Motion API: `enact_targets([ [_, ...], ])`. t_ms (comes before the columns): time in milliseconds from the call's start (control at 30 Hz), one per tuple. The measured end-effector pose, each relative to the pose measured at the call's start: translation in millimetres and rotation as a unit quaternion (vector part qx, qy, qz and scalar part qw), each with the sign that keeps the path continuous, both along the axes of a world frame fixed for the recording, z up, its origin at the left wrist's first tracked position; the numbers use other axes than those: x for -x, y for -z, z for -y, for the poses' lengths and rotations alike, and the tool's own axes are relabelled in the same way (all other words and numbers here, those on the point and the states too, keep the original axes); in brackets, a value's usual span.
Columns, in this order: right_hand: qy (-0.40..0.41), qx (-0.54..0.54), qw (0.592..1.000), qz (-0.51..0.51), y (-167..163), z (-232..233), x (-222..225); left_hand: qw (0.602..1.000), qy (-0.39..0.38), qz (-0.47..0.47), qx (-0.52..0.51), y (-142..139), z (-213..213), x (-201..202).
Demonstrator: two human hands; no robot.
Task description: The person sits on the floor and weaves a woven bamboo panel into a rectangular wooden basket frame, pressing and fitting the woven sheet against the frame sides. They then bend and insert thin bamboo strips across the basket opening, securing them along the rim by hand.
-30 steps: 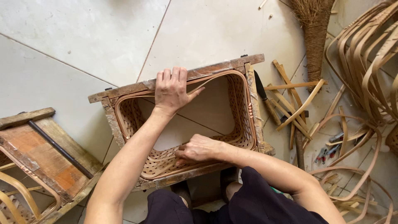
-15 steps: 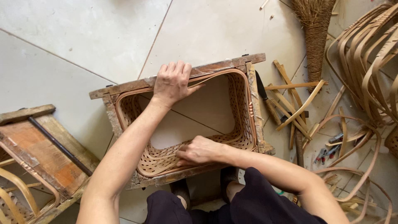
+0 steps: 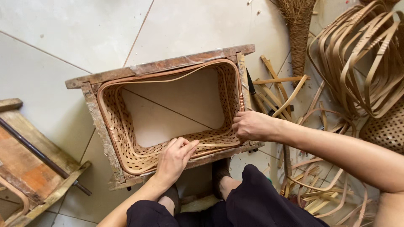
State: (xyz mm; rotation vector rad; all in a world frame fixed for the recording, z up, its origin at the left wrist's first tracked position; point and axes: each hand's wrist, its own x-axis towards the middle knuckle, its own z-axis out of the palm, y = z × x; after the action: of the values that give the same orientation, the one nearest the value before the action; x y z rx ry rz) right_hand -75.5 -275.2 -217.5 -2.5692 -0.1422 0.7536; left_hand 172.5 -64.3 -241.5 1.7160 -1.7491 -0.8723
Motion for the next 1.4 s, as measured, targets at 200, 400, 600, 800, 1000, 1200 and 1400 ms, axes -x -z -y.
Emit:
enact_targets([
  [200, -0.014, -0.002, 0.999, -0.037, 28, -2, 9, 0.997, 0.009, 0.062, 0.034, 0, -2, 7],
  [400, 0.041, -0.03, 0.998, -0.04, 60, 8, -105, 0.971, 0.107, 0.21, 0.024, 12, -14, 0],
  [600, 0.371, -0.347, 0.86, 0.049, 72, -46, -297, 0.966, 0.097, 0.235, 0.038, 38, -18, 3],
  [800, 0.373, -0.313, 0.87, 0.074, 79, -57, -319, 0.977, 0.076, 0.193, 0.051, 49, -25, 1],
  [1000, 0.418, -0.551, 0.718, 0.082, 83, -63, -314, 0.983, 0.082, 0.157, 0.037, 41, -20, -4],
  [1200, 0.399, -0.599, 0.693, 0.044, 80, -57, -314, 0.984, 0.092, 0.154, 0.017, 34, -18, -5],
  [1400, 0.379, -0.632, 0.674, 0.043, 82, -54, -312, 0.984, 0.09, 0.151, 0.02, 37, -21, -5],
])
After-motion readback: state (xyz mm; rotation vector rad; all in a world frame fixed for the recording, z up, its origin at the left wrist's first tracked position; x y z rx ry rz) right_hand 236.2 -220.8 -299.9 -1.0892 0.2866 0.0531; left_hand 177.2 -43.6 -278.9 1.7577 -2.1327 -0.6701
